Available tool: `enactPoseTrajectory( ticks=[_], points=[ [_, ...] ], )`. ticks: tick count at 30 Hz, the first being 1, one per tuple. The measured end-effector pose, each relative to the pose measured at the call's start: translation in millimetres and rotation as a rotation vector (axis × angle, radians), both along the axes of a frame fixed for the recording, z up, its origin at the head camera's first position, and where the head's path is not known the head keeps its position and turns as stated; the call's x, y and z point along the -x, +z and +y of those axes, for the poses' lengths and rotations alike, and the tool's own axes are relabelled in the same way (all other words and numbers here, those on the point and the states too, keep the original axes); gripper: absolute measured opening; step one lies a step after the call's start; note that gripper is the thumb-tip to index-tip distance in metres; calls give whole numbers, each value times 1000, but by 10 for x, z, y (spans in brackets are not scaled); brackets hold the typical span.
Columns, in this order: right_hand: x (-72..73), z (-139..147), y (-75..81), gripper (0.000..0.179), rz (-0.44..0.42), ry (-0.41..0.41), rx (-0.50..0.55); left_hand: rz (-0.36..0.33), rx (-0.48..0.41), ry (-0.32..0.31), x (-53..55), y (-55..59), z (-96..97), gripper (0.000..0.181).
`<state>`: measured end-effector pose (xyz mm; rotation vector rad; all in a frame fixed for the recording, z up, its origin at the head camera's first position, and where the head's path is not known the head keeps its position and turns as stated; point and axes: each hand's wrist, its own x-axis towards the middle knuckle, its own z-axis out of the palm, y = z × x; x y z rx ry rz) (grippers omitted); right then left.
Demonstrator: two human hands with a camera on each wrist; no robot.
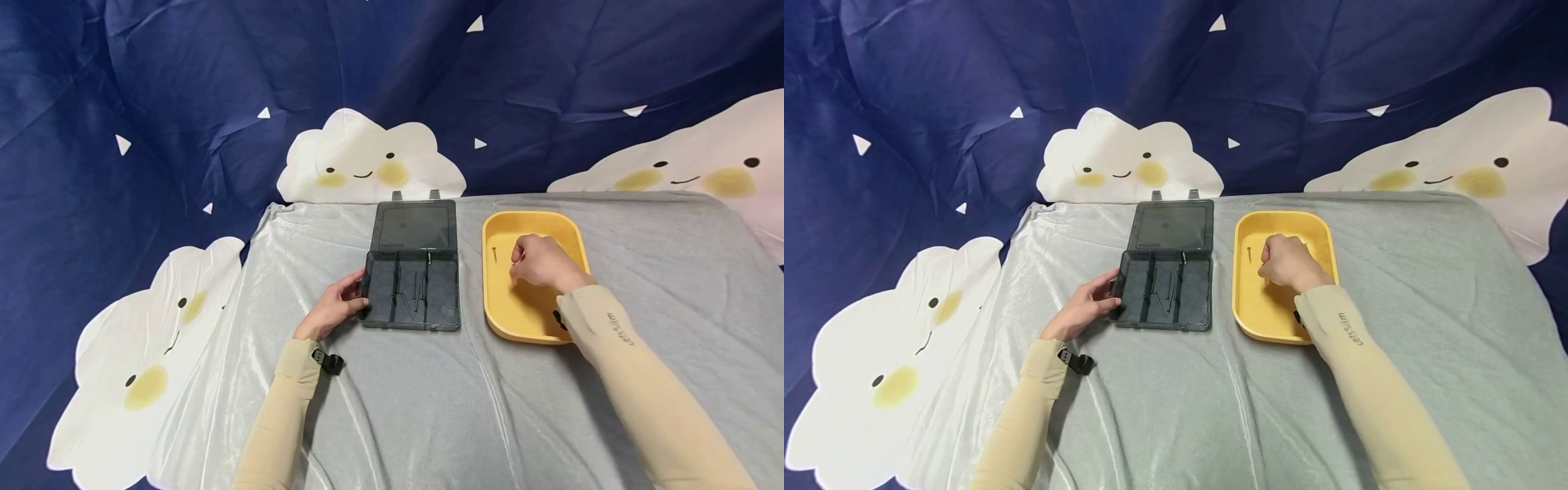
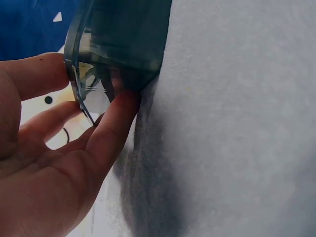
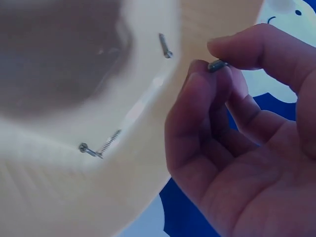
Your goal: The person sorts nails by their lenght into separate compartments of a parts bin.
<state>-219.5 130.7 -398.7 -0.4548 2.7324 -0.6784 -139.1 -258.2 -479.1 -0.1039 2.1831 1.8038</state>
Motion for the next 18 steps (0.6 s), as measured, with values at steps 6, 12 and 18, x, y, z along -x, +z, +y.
enactPoseTrajectory(
  ticks=[6,12,18],
  points=[
    [-17,-7,82,13,19,-4,19,11,2,0,-1,1,2,73],
    [-39,3,139,14,46,-26,53,18,13,-6,-4,3,0,73],
    [-74,-22,193,12,105,-43,108,18,14,-5,-5,12,-2,73]
  ],
)
